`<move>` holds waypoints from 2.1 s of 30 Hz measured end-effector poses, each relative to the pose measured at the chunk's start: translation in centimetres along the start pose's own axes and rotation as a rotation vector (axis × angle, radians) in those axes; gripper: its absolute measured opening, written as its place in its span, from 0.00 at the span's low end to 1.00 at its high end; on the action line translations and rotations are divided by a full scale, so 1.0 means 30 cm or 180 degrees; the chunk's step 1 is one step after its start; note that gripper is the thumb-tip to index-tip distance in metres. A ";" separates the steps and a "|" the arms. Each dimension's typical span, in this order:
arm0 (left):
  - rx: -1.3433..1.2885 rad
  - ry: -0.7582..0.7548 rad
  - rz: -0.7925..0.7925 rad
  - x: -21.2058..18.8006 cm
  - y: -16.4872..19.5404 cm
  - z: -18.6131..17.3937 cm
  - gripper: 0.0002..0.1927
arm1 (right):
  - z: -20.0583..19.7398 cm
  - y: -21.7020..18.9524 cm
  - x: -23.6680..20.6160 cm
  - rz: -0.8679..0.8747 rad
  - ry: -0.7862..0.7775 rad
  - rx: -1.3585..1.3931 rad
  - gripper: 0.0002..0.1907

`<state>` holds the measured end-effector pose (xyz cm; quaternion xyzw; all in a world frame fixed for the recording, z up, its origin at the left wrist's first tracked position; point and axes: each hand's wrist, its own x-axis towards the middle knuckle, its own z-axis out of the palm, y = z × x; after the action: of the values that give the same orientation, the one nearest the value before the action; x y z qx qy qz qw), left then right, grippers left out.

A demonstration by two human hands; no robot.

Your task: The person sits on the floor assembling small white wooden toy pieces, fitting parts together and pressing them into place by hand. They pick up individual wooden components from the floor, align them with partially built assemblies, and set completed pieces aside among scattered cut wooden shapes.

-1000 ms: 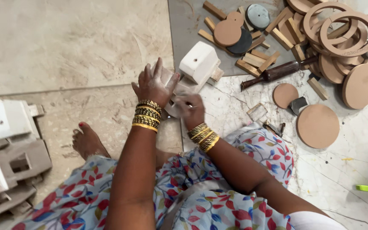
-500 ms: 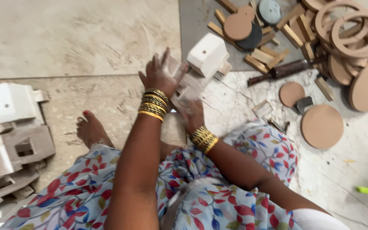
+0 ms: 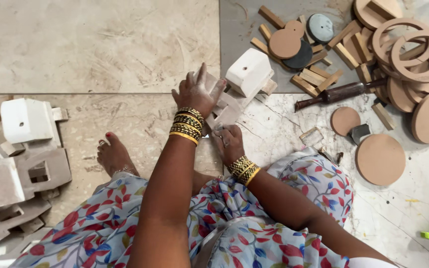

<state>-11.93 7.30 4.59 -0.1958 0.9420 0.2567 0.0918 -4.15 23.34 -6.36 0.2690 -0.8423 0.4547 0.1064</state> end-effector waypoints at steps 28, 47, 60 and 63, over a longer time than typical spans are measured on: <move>-0.0712 0.0888 0.0630 0.080 -0.159 0.165 0.28 | -0.040 -0.109 0.216 -0.0097 0.0714 -0.0005 0.11; -0.1462 0.1118 0.0540 0.011 -0.076 0.088 0.35 | -0.071 -0.092 0.230 -0.0550 0.0548 -0.0126 0.09; -0.1623 0.0726 0.0601 0.053 -0.138 0.108 0.47 | -0.091 -0.104 0.264 -0.0332 0.0408 -0.0235 0.09; -0.1949 0.0394 0.0386 0.068 -0.138 0.100 0.51 | -0.093 -0.107 0.267 -0.0925 0.0018 -0.0274 0.09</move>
<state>-11.84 4.91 -0.38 -0.1731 0.8347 0.5209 -0.0444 -9.25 21.36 0.88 0.3821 -0.8129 0.3987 0.1850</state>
